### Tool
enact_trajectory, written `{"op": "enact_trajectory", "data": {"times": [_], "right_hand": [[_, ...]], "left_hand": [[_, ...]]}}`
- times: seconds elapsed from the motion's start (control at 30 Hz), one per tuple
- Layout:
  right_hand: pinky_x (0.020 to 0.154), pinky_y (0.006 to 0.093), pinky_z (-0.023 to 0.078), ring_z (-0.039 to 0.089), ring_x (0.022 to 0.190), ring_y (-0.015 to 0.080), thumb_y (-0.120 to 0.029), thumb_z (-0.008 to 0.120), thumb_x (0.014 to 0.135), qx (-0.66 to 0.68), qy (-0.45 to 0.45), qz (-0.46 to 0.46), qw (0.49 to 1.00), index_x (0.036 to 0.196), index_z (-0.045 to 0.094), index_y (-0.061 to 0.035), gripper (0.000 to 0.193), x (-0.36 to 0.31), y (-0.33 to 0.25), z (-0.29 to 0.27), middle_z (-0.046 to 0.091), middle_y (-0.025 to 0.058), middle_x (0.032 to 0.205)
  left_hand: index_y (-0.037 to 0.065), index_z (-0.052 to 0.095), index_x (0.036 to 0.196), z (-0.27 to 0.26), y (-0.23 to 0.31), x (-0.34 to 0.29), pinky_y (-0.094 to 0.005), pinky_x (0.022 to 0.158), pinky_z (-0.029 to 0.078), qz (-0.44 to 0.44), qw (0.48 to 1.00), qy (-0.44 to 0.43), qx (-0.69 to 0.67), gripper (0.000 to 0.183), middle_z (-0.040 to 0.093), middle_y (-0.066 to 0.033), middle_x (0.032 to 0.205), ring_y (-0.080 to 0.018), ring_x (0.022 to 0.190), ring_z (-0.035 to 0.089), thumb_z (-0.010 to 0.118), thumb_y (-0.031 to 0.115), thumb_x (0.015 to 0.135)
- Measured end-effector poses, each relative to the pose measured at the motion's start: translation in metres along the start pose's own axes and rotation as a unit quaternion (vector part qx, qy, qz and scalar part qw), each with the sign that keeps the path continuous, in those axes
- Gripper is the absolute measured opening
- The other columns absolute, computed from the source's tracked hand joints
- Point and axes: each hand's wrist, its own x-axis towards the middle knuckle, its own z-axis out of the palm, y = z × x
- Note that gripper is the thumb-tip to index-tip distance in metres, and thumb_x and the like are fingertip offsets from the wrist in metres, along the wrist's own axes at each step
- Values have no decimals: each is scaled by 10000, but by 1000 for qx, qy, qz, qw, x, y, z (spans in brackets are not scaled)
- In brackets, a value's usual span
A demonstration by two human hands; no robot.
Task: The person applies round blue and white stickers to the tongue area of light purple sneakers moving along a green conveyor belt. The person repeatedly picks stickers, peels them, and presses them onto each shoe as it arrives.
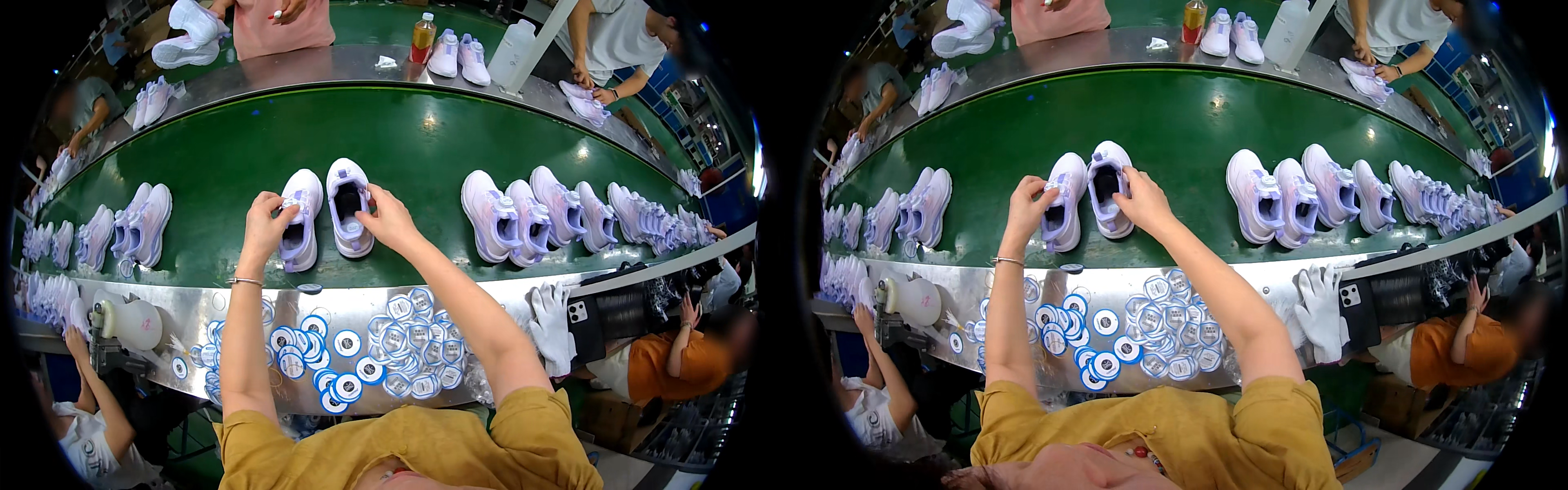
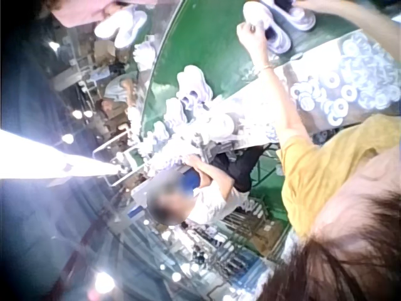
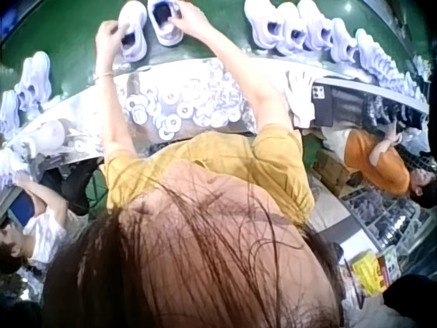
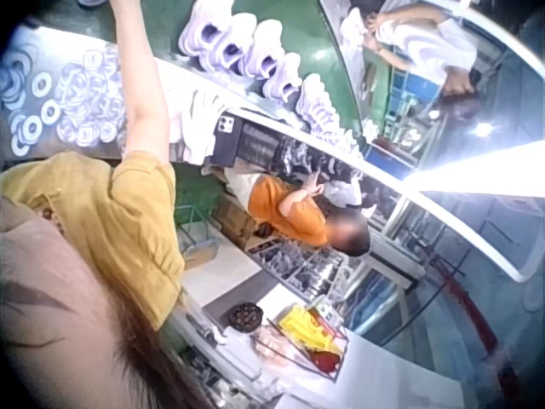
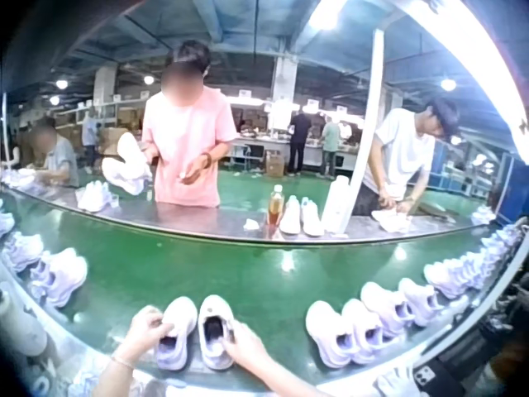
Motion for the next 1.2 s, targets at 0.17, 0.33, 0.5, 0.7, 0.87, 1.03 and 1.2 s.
{"op": "enact_trajectory", "data": {"times": [0.17,0.33,0.5,0.7,0.87,1.03,1.2], "right_hand": [[719,342,496,596,760,239,-160,656,754,9,82,1,997,1191,524,-63,466,5,-3,13,585,119,982],[695,336,497,601,779,257,-36,590,720,36,129,-9,991,1057,535,-61,342,-5,-11,10,572,101,955],[666,319,500,607,764,252,44,553,721,81,108,-41,990,1026,562,-61,323,-5,-10,1,565,94,967],[678,366,509,616,803,294,-17,589,784,-8,75,-118,990,969,593,-45,187,-12,-14,6,554,101,1003],[712,410,512,608,843,320,-51,597,790,-39,51,-120,991,976,599,-47,186,-12,-24,1,546,106,1013],[758,388,494,557,917,295,-89,597,792,-38,60,-182,981,938,657,-49,162,2,-36,-20,557,108,982],[741,374,462,548,882,282,-34,594,767,-64,-47,-282,956,860,677,-17,126,43,-55,-17,571,110,856]], "left_hand": [[-65,551,1131,27,63,-20,-384,869,424,167,940,195,224,468,543,-197,1084,-347,1014,507,719,166,760],[-48,427,1249,86,48,-24,-416,833,446,51,995,81,37,531,549,-227,1058,-373,959,546,597,-4,748],[8,520,1101,79,27,-19,-366,744,470,6,997,40,-70,393,588,-161,943,-291,800,587,531,-62,714],[25,581,1014,68,37,-28,-384,784,456,89,991,81,55,309,558,-143,954,-330,883,548,611,-22,711],[40,632,942,65,58,-27,-364,730,461,233,947,142,167,253,563,-103,925,-278,855,551,675,-7,697],[45,662,888,68,44,-31,-363,698,452,260,935,174,166,213,558,-78,877,-256,819,549,660,-11,682],[43,669,894,65,54,-35,-352,675,445,306,899,208,233,212,567,-67,866,-235,825,556,627,2,691]]}}
